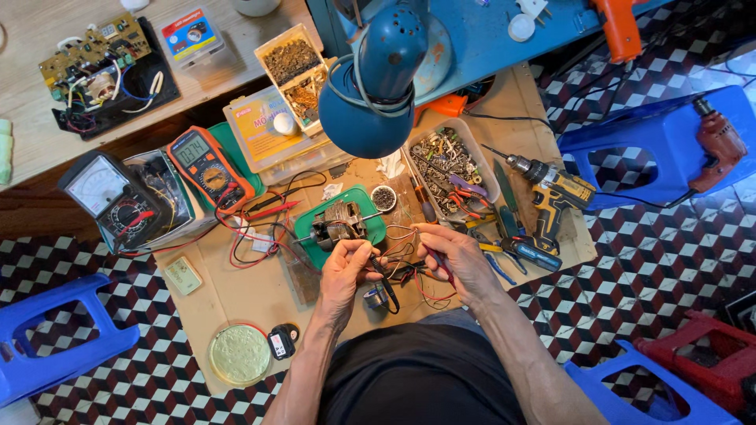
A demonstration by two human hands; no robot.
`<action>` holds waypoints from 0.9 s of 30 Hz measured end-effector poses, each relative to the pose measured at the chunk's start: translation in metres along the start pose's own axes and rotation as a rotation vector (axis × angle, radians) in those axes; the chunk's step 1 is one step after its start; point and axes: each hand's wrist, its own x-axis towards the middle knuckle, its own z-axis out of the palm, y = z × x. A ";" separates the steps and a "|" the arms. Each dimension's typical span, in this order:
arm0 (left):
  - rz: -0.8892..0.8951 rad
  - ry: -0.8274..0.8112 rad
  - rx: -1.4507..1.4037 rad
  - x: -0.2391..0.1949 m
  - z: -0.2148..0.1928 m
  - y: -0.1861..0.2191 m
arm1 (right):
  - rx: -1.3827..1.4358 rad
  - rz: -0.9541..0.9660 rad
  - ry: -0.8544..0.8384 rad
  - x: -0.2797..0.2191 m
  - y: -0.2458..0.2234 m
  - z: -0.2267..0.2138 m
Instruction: The person uses a power drill to rotate a motor rotor, then strips and twists wires with pliers. They connect multimeter probes to the wires to test electrical continuity and resistance.
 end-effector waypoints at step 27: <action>-0.006 -0.001 -0.031 0.001 0.001 -0.005 | 0.003 -0.004 0.006 -0.002 0.003 -0.005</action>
